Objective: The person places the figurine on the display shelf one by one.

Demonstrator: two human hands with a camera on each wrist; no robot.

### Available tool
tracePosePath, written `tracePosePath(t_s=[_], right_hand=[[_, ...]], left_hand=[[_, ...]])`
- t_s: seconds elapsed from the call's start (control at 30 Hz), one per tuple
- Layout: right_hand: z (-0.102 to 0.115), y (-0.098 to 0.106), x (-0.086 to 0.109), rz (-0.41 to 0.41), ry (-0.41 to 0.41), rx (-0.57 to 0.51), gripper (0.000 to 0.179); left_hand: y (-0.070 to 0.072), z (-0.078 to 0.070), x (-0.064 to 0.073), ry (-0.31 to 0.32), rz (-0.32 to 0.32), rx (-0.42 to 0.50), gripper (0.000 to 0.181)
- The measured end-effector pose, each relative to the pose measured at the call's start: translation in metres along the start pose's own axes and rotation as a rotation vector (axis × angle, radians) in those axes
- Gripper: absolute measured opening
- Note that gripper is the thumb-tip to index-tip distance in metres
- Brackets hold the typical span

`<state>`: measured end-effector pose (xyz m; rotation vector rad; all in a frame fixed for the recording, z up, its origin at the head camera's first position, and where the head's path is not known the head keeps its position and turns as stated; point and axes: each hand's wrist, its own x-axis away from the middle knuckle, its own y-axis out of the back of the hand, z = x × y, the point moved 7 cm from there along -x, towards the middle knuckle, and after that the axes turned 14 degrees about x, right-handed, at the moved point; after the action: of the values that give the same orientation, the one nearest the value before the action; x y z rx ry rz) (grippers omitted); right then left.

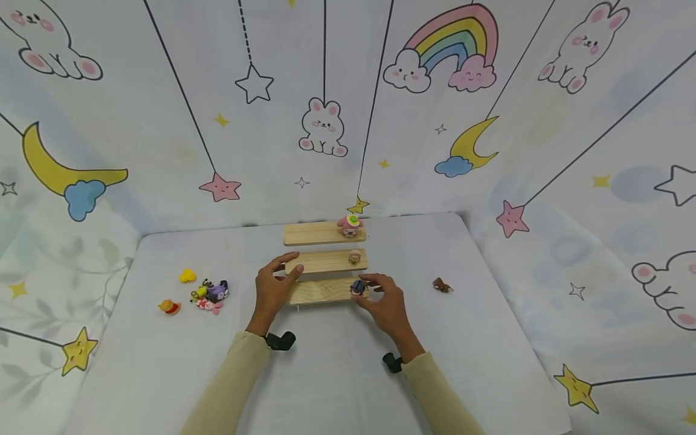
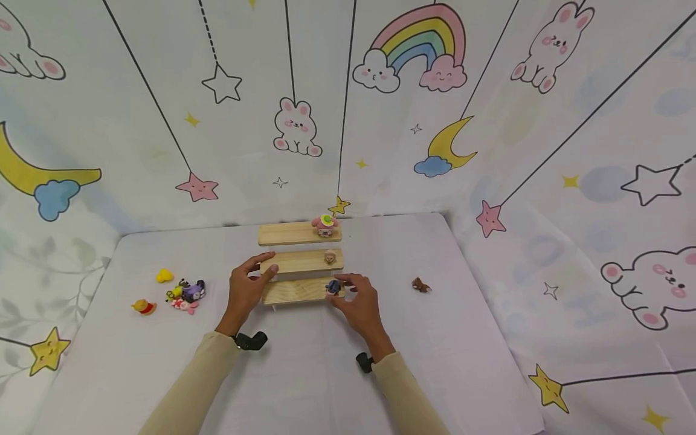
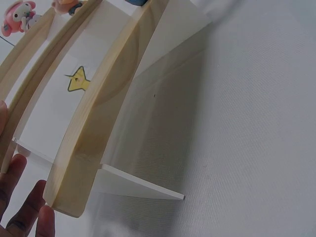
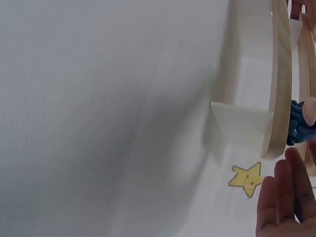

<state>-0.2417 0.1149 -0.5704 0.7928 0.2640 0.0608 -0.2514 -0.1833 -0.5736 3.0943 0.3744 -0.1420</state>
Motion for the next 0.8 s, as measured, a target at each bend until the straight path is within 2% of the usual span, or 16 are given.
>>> tracePosePath(t_s=[0.17, 0.47, 0.8], right_hand=[[-0.008, 0.008, 0.001, -0.023, -0.049, -0.001, 0.053], [-0.026, 0.03, -0.001, -0.093, -0.054, -0.015, 0.052], [-0.049, 0.056, -0.001, -0.15, -0.149, -0.016, 0.05]], left_hand=[[0.0, 0.0, 0.0, 0.001, -0.002, 0.0, 0.039], [0.001, 0.003, -0.001, 0.009, 0.002, -0.005, 0.038], [0.001, 0.004, -0.002, 0.014, 0.005, 0.004, 0.038]])
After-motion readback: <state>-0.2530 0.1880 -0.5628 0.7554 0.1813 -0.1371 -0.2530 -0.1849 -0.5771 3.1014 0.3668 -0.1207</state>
